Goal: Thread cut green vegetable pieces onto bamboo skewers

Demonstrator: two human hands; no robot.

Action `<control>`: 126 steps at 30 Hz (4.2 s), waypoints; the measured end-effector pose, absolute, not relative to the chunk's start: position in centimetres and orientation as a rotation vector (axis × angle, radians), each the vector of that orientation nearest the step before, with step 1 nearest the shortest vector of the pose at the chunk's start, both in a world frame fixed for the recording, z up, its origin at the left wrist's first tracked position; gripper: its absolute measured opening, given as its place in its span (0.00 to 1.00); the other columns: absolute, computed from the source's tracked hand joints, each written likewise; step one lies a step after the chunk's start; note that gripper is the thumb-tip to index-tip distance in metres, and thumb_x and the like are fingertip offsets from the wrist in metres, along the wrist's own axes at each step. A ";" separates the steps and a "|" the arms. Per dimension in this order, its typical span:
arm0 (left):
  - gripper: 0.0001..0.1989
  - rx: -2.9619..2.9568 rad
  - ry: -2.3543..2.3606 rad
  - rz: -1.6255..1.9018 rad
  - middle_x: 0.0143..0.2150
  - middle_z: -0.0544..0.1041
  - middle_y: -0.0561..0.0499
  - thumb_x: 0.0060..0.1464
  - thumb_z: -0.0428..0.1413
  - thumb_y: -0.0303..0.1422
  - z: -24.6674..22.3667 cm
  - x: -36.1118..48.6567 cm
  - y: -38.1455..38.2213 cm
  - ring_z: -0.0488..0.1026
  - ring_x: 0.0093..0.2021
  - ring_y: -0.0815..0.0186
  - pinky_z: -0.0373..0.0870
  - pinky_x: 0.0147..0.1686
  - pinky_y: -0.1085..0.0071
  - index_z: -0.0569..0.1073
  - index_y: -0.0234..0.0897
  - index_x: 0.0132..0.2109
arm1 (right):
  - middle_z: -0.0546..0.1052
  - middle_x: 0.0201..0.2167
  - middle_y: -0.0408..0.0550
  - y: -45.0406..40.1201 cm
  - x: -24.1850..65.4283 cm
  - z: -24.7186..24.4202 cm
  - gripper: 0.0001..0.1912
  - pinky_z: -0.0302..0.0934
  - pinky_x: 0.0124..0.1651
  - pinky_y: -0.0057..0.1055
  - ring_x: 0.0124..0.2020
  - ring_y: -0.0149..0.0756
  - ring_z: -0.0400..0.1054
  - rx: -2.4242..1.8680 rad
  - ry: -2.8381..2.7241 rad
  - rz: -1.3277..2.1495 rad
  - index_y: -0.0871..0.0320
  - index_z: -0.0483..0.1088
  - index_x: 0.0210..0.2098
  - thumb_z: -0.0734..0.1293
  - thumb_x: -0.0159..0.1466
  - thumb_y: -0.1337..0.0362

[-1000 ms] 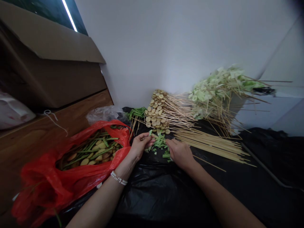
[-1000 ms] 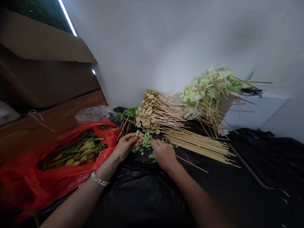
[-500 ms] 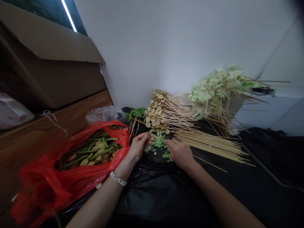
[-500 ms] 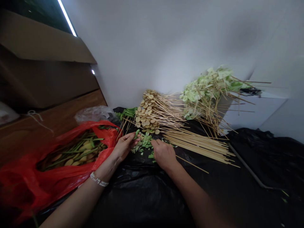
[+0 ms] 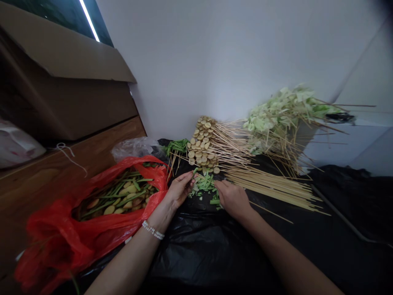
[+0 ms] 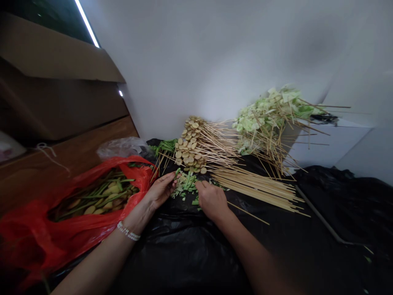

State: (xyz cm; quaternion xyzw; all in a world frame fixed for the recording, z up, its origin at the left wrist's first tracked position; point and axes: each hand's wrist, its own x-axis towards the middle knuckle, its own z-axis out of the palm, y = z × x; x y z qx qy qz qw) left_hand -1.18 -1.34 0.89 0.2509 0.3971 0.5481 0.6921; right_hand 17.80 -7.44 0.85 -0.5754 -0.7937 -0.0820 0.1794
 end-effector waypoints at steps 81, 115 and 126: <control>0.04 0.579 0.799 1.174 0.33 0.79 0.47 0.51 0.59 0.21 0.8 -1.4 -1.3 0.73 0.30 0.73 0.71 0.31 0.80 0.78 0.29 0.35 | 0.75 0.33 0.45 -7.5 18.0 1.3 0.16 0.47 0.29 0.28 0.30 0.31 0.67 -1.619 -2.224 -0.266 0.54 0.72 0.45 0.55 0.67 0.67; 0.04 0.620 0.816 1.074 0.30 0.78 0.47 0.47 0.62 0.19 -0.3 -1.2 -1.3 0.72 0.28 0.74 0.70 0.29 0.80 0.78 0.27 0.32 | 0.75 0.35 0.45 -7.8 17.6 1.1 0.16 0.50 0.31 0.28 0.34 0.32 0.69 -1.630 -2.285 -0.197 0.54 0.70 0.45 0.53 0.67 0.68; 0.12 0.750 0.824 1.098 0.27 0.76 0.53 0.35 0.70 0.27 0.0 -0.3 -2.1 0.70 0.26 0.75 0.67 0.29 0.79 0.78 0.30 0.30 | 0.76 0.36 0.46 -7.7 17.4 1.0 0.15 0.51 0.32 0.27 0.35 0.32 0.69 -1.612 -2.282 -0.145 0.55 0.70 0.45 0.54 0.67 0.68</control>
